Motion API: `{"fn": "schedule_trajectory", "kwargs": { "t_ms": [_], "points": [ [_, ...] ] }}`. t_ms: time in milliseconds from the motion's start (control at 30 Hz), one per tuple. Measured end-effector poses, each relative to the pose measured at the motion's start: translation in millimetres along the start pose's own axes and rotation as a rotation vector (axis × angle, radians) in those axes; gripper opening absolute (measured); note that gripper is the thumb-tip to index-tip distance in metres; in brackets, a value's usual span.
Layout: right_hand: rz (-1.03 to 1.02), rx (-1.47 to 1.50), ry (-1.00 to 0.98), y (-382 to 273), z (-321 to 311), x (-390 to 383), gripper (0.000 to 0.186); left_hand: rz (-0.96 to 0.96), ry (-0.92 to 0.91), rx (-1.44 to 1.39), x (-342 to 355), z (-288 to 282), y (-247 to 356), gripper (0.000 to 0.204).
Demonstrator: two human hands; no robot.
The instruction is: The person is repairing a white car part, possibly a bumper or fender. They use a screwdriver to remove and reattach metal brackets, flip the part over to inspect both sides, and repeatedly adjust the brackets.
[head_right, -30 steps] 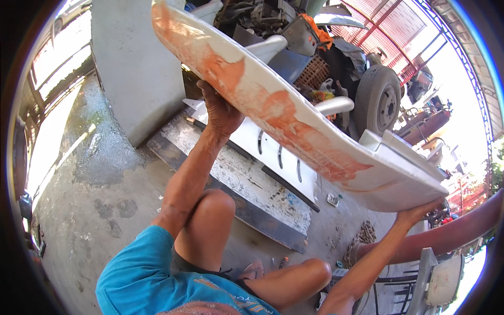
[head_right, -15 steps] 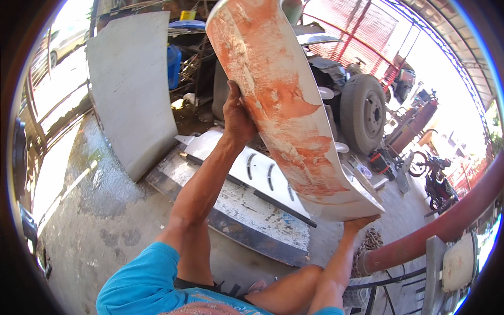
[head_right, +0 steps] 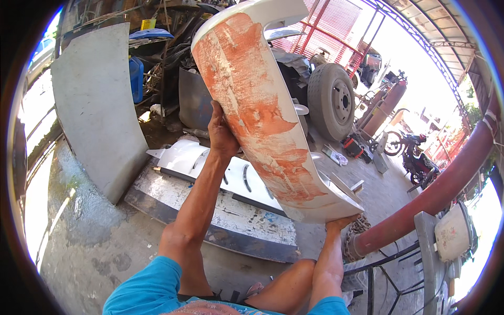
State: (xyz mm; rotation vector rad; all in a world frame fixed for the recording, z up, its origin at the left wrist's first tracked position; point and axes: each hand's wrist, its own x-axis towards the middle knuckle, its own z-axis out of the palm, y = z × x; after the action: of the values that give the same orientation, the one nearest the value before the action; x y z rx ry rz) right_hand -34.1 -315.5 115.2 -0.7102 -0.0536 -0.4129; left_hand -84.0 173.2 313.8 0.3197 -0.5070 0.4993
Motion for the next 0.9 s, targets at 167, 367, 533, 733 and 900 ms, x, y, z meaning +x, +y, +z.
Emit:
{"fn": "schedule_trajectory", "kwargs": {
  "t_ms": [167,367,533,733,900],
  "points": [
    [-0.057,0.040,-0.012,-10.0,-13.5,5.3,0.096,0.011,0.035,-0.038,0.3,-13.6,-3.9,0.066],
    [-0.051,0.173,0.045,-8.3,24.7,-11.2,0.093,0.045,0.084,-0.016,7.6,-34.8,-0.1,0.069],
    [-0.120,0.221,0.071,-7.9,42.1,-14.9,0.099,0.056,0.074,0.025,9.3,-43.7,-3.4,0.071],
    [-0.059,0.196,0.025,14.3,30.3,-4.4,0.094,0.160,0.087,0.212,22.1,-84.1,4.0,0.076],
    [-0.149,0.028,0.096,10.4,29.7,4.8,0.095,-0.017,0.131,0.147,13.6,-74.6,7.9,0.086]
  ]
}}
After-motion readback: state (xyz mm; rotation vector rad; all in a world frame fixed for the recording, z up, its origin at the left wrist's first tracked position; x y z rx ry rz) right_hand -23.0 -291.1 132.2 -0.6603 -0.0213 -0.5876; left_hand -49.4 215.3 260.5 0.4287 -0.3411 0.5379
